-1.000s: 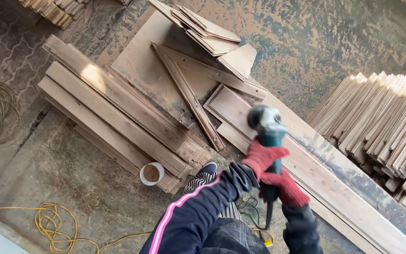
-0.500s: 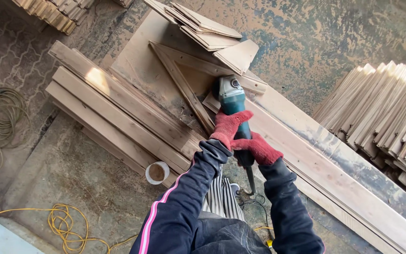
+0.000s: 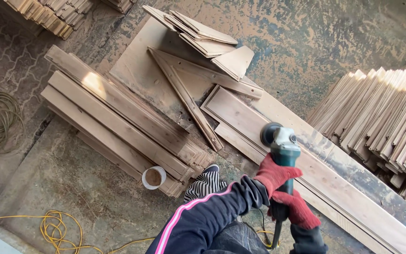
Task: Sanding a wooden board using an angle grinder with a sanding attachment.
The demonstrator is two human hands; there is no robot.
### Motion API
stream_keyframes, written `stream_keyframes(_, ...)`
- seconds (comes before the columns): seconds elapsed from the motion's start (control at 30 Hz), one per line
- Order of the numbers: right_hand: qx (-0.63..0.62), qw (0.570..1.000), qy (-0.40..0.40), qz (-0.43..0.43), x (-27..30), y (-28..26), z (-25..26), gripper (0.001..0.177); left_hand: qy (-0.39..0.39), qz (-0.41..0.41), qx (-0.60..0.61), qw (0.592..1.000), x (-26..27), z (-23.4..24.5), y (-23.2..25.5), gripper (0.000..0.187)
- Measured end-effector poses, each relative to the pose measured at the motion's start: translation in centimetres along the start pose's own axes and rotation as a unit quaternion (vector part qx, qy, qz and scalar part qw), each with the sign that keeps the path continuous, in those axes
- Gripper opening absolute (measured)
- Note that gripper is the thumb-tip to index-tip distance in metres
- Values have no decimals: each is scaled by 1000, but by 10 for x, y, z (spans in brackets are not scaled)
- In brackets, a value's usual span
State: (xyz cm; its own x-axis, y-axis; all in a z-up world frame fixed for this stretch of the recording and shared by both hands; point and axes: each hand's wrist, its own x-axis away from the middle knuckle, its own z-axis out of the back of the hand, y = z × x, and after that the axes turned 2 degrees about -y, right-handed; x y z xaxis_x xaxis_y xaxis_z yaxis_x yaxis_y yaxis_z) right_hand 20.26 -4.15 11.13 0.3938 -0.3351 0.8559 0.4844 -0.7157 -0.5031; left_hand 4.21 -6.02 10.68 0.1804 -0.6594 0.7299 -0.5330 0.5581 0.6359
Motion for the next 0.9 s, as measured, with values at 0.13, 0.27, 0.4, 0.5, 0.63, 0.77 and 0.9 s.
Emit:
stream_keyframes(0.13,12,1000,22,-9,-14,0,-8,37,5,-12,7,1000,0,16,4,74)
stream_keyframes(0.27,67,997,-11,21,-35,-44,-67,43,70,23,13,997,-12,60,30,80)
stream_keyframes(0.4,116,991,-23,64,-65,-91,-125,40,131,21,76,988,-17,111,68,90)
stream_keyframes(0.5,134,987,-52,66,-97,-103,-141,40,174,-13,122,977,-18,139,81,87)
stream_keyframes(0.63,111,989,-59,75,-86,-109,-150,36,179,-19,173,968,-98,157,36,71)
stream_keyframes(0.77,69,995,-9,70,-54,-85,-113,43,100,23,229,968,-91,106,18,74)
stream_keyframes(0.9,-21,993,99,59,-14,-16,-35,43,47,31,74,996,-44,5,-3,86)
